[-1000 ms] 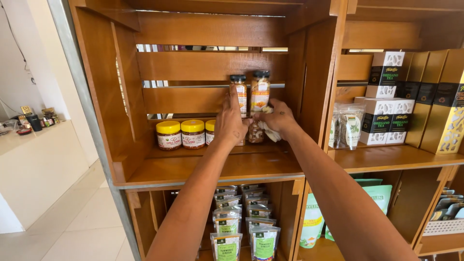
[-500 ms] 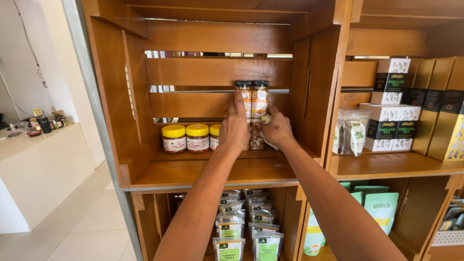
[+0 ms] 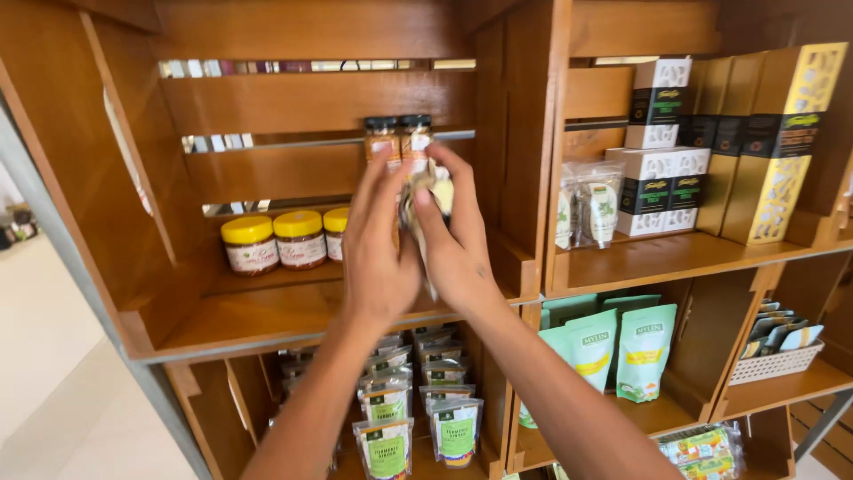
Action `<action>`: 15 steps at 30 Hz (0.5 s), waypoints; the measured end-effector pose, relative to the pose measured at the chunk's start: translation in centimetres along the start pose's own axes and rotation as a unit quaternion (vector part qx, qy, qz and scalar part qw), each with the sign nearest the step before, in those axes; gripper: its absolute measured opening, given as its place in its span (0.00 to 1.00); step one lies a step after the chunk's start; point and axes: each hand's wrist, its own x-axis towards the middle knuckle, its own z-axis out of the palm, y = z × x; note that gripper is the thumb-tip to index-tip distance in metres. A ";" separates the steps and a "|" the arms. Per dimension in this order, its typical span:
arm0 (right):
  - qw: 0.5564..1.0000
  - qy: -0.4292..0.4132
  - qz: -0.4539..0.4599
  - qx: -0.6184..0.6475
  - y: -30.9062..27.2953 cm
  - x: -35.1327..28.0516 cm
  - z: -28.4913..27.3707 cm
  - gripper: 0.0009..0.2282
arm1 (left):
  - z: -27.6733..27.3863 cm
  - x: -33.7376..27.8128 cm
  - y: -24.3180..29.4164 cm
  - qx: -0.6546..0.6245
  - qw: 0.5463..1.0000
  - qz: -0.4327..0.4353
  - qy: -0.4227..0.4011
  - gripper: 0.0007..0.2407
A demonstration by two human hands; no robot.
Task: Wiping individual jars and packets with a cloth and arranging them neatly on wooden display shelves.
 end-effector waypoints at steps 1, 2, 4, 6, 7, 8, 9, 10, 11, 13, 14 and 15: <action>1.000 -0.006 0.005 0.002 -1.0 -2.0 0.4 0.20 | -0.6 -1.5 1.5 0.004 1.000 -0.007 0.002 0.25; 0.993 -0.046 0.028 0.103 -1.9 -4.5 1.1 0.22 | -1.6 -3.6 3.0 -0.022 0.999 -0.005 0.027 0.22; 0.969 -0.097 0.076 0.215 -2.7 -9.3 2.5 0.23 | -3.6 -8.1 5.0 -0.030 0.998 -0.026 0.056 0.19; 0.953 -0.147 0.135 0.226 -2.7 -14.5 3.8 0.25 | -5.8 -13.2 6.5 0.045 0.993 -0.068 0.081 0.18; 0.943 -0.165 0.163 0.237 -1.3 -16.5 4.6 0.25 | -6.5 -16.2 6.0 0.066 0.989 -0.098 0.084 0.18; 0.936 -0.189 0.213 0.208 -0.2 -18.9 5.4 0.24 | -7.3 -19.5 6.0 0.095 0.983 -0.136 0.083 0.17; 0.924 -0.217 0.261 0.177 0.9 -21.5 6.1 0.22 | -8.2 -22.9 6.2 0.124 0.973 -0.175 0.081 0.17; 0.904 -0.245 0.295 0.187 2.9 -23.8 7.5 0.22 | -9.3 -26.4 6.1 0.148 0.961 -0.216 0.088 0.17; 0.890 -0.309 0.316 0.117 4.9 -26.6 8.9 0.21 | -10.5 -30.1 6.4 0.163 0.940 -0.287 0.087 0.17; 0.835 -0.412 0.361 0.058 7.9 -33.3 10.9 0.20 | -12.5 -37.8 8.5 0.195 0.887 -0.406 0.098 0.18; 0.813 -0.467 0.344 0.047 9.6 -36.5 12.1 0.20 | -13.6 -41.4 9.1 0.211 0.856 -0.463 0.087 0.20; 0.789 -0.521 0.323 0.040 10.8 -40.0 13.3 0.20 | -14.7 -44.9 10.2 0.224 0.821 -0.519 0.078 0.23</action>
